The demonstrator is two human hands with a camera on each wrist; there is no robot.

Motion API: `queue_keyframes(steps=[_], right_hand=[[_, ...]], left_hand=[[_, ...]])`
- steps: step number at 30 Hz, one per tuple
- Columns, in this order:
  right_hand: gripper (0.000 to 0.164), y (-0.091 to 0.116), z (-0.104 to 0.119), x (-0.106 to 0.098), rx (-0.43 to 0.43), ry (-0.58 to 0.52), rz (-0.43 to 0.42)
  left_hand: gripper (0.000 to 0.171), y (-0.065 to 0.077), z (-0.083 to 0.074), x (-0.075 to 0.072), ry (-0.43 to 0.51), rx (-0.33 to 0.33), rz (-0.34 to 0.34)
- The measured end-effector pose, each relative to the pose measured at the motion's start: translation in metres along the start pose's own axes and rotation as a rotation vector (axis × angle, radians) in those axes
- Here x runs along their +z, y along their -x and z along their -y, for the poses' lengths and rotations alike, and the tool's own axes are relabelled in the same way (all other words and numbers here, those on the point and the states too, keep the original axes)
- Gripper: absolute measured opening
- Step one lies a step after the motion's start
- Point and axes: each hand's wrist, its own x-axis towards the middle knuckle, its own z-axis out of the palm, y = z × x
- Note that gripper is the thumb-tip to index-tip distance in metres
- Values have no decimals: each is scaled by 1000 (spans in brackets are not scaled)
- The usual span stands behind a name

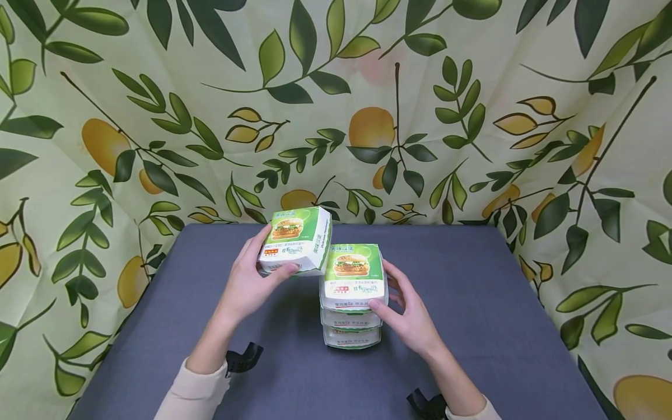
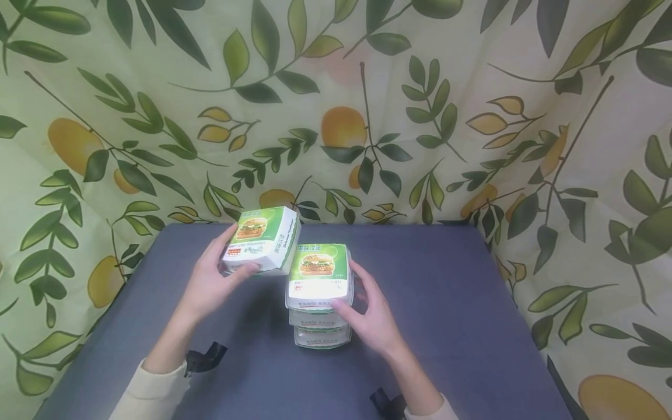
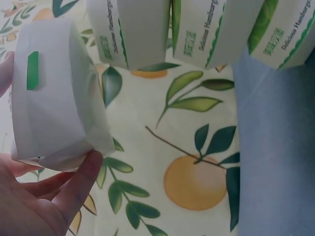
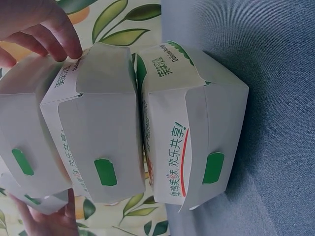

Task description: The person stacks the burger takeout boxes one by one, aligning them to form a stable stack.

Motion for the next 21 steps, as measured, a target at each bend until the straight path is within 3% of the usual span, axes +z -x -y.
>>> queue_keyframes(steps=[21], right_hand=[[75,0,3,1,16,15,-6]], left_hand=[[100,4,-23,22,5,45,43]])
